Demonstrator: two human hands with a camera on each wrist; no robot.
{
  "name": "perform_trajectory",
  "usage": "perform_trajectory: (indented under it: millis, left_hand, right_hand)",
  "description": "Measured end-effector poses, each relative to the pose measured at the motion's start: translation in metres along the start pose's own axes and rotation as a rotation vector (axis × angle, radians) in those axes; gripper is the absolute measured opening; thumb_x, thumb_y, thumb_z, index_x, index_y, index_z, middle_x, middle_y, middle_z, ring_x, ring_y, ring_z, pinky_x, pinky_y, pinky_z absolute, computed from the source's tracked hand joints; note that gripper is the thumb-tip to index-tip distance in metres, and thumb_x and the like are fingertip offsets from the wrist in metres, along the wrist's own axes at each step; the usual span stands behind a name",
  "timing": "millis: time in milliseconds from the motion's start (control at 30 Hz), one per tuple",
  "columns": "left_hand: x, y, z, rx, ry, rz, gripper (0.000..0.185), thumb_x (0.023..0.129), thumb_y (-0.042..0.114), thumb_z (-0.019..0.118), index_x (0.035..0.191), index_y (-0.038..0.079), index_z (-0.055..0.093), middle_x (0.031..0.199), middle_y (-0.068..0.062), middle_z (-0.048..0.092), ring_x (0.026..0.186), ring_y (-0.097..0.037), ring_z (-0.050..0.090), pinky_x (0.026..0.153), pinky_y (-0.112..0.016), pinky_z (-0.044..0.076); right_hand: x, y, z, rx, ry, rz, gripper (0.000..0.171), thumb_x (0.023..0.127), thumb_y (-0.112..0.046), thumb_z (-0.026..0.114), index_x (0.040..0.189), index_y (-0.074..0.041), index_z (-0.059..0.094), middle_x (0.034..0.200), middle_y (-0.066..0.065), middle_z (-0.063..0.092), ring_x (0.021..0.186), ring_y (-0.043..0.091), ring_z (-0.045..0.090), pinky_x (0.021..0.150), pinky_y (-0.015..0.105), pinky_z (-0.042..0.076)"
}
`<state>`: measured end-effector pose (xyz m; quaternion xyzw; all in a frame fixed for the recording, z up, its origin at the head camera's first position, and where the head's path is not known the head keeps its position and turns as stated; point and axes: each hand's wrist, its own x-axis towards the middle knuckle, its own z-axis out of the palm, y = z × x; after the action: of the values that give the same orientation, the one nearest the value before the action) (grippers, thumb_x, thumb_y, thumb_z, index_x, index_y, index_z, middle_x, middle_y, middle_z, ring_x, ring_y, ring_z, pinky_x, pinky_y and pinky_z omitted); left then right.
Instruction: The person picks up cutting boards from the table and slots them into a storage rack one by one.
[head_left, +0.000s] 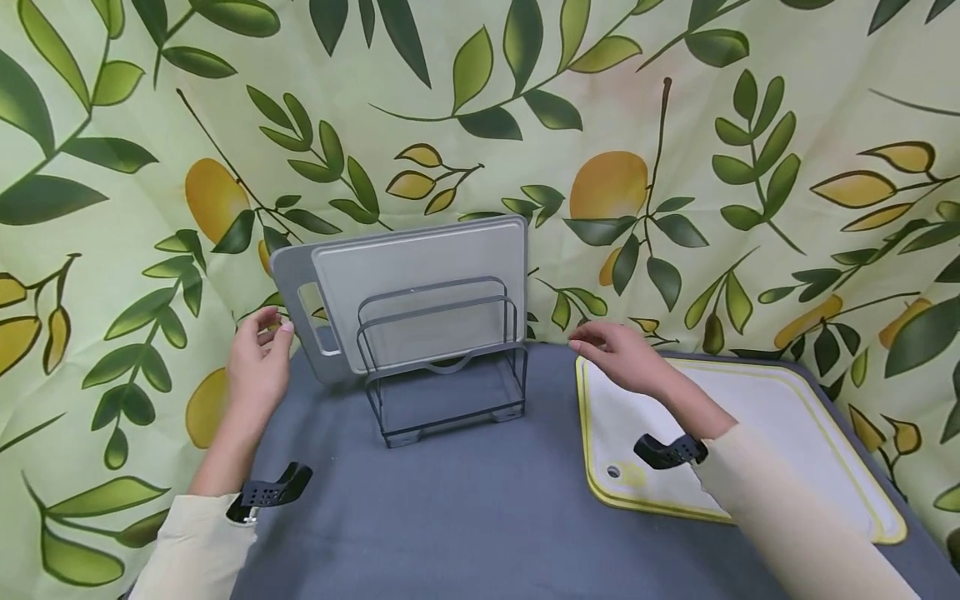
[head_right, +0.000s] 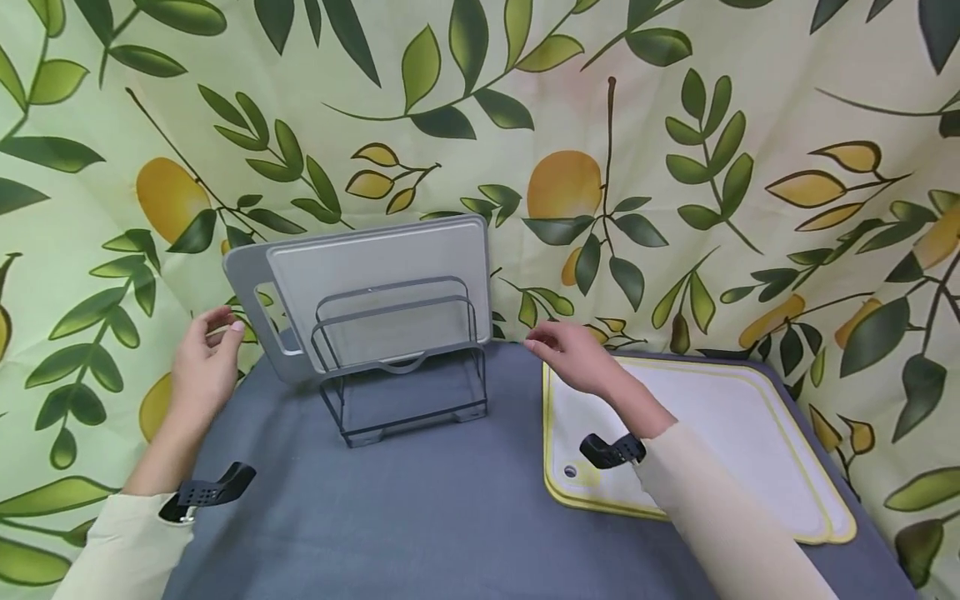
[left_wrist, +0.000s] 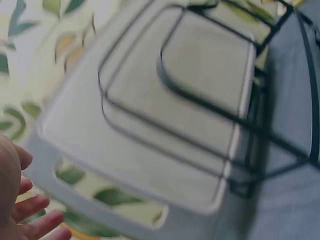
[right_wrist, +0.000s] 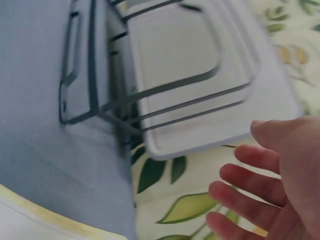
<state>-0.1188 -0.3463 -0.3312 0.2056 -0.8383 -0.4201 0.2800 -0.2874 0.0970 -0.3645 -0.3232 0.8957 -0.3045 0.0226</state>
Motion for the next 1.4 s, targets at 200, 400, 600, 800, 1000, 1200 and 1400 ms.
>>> perform_trajectory:
  millis: [200,400,600,800,1000,1200,1400]
  left_hand:
    - [-0.034,0.034,0.020,-0.065,0.085,0.234,0.039,0.105,0.022,0.051,0.140,0.004,0.056,0.135,-0.014,0.061,0.118,-0.017,0.058,0.100,-0.022,0.049]
    - [-0.066,0.071,0.045,-0.258,-0.069,0.299,0.030,0.104,0.014,0.054,0.131,0.004,0.063,0.131,-0.010,0.066,0.105,-0.001,0.060,0.084,-0.007,0.046]
    - [-0.087,0.093,0.081,-0.335,-0.246,0.313,0.028,0.103,0.014,0.056,0.128,0.008,0.066,0.128,-0.007,0.069,0.106,-0.013,0.066,0.089,-0.018,0.052]
    - [-0.104,0.098,0.115,-0.363,-0.337,0.304,0.026,0.104,0.016,0.055,0.126,0.010,0.068,0.125,-0.005,0.070,0.103,-0.021,0.068,0.086,-0.028,0.054]
    - [-0.114,0.100,0.148,-0.375,-0.399,0.286,0.024,0.104,0.018,0.055,0.122,0.013,0.070,0.119,-0.004,0.071,0.098,-0.017,0.067,0.085,-0.031,0.055]
    - [-0.123,0.096,0.183,-0.334,-0.442,0.254,0.025,0.104,0.022,0.055,0.123,0.015,0.070,0.118,-0.004,0.071,0.099,-0.014,0.066,0.081,-0.027,0.055]
    - [-0.134,0.086,0.220,-0.161,-0.515,0.325,0.027,0.105,0.028,0.053,0.125,0.019,0.069,0.118,0.003,0.070,0.099,-0.012,0.065,0.080,-0.026,0.053]
  right_hand:
    - [-0.054,0.009,-0.010,0.022,0.110,0.089,0.041,0.106,-0.038,0.051,0.126,-0.007,0.068,0.123,0.014,0.071,0.113,0.033,0.066,0.094,0.052,0.055]
    - [-0.091,0.025,-0.011,0.012,0.272,0.200,0.042,0.106,-0.039,0.051,0.126,-0.006,0.068,0.119,0.017,0.073,0.107,0.035,0.068,0.084,0.041,0.058]
    - [-0.122,0.046,-0.007,0.009,0.443,0.295,0.040,0.106,-0.036,0.052,0.123,-0.005,0.070,0.112,0.020,0.075,0.089,-0.013,0.059,0.066,0.014,0.046]
    - [-0.148,0.068,0.004,0.035,0.594,0.403,0.037,0.105,-0.034,0.055,0.118,-0.005,0.073,0.092,-0.011,0.075,0.080,-0.030,0.043,0.061,0.010,0.041]
    - [-0.158,0.089,0.012,0.064,0.724,0.516,0.035,0.102,-0.038,0.060,0.115,-0.009,0.075,0.081,-0.042,0.055,0.079,-0.026,0.045,0.070,0.007,0.039]
    - [-0.167,0.107,0.016,0.051,0.767,0.597,0.038,0.101,-0.038,0.061,0.117,-0.006,0.074,0.080,-0.045,0.048,0.076,-0.027,0.041,0.071,0.006,0.037]
    - [-0.182,0.128,0.017,0.020,0.815,0.642,0.037,0.100,-0.035,0.062,0.116,-0.003,0.073,0.075,-0.052,0.036,0.073,-0.029,0.037,0.068,0.008,0.034]
